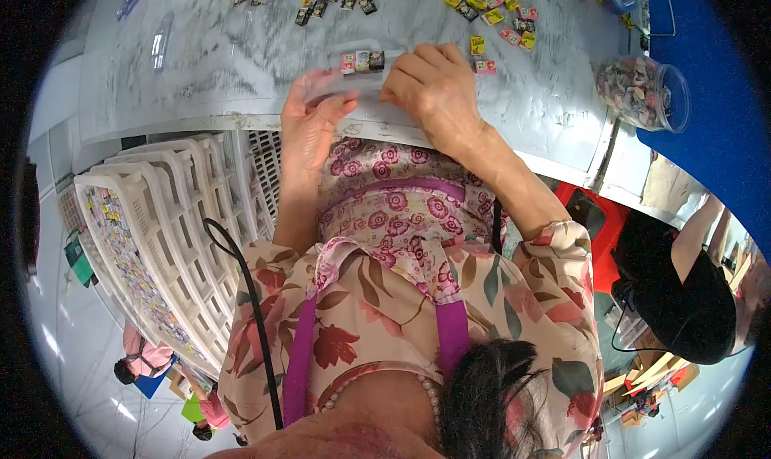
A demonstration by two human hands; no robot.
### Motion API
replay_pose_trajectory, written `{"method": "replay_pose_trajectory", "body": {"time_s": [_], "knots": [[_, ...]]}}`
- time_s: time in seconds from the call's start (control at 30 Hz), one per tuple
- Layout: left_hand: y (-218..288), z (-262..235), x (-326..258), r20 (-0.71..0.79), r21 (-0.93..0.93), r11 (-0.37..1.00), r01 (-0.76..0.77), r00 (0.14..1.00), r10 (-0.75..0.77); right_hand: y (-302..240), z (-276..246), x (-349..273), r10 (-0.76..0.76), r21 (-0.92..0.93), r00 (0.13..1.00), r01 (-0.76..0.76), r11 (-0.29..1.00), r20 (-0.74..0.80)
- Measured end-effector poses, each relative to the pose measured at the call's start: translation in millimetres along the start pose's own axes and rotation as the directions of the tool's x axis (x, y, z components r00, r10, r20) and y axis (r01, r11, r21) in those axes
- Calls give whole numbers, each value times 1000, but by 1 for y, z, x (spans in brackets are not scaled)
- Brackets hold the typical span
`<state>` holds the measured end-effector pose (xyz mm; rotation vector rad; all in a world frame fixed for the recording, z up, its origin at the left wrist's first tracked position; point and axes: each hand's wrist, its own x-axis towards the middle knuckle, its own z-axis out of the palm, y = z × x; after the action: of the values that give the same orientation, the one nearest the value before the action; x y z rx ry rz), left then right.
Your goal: Sorting small plastic toy components and placing them into a partitioned tray.
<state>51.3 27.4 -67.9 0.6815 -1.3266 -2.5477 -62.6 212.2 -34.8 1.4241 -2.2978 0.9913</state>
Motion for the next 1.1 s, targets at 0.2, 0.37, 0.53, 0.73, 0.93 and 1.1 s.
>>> {"method": "replay_pose_trajectory", "body": {"time_s": [0.2, 0.37, 0.53, 0.73, 0.93, 1.1], "knots": [[19, -46, 5, -48, 36, 996, -78, 996, 79, 1, -1, -10, -6, -55, 998, 2, 998, -67], [50, -93, 19, -274, 178, 957, -230, 922, 273, 3, 7, -25, -29, -124, 999, 24, 992, -38], [77, -113, 19, -455, 629, 777, -23, 800, 391, -3, 8, -26, -14, -121, 999, 19, 992, 43], [100, -109, 24, 83, 942, -269, 200, 637, 766, 13, -9, -7, 35, 57, 989, -44, 997, 144], [77, 26, 88, 415, 891, 11, -453, 825, 385, 89, 13, 46, 141, -212, 990, -140, 967, -12], [39, 51, 129, 625, 776, -135, -616, 725, 290, 93, 28, 57, 84, -397, 996, -73, 915, 10]]}}
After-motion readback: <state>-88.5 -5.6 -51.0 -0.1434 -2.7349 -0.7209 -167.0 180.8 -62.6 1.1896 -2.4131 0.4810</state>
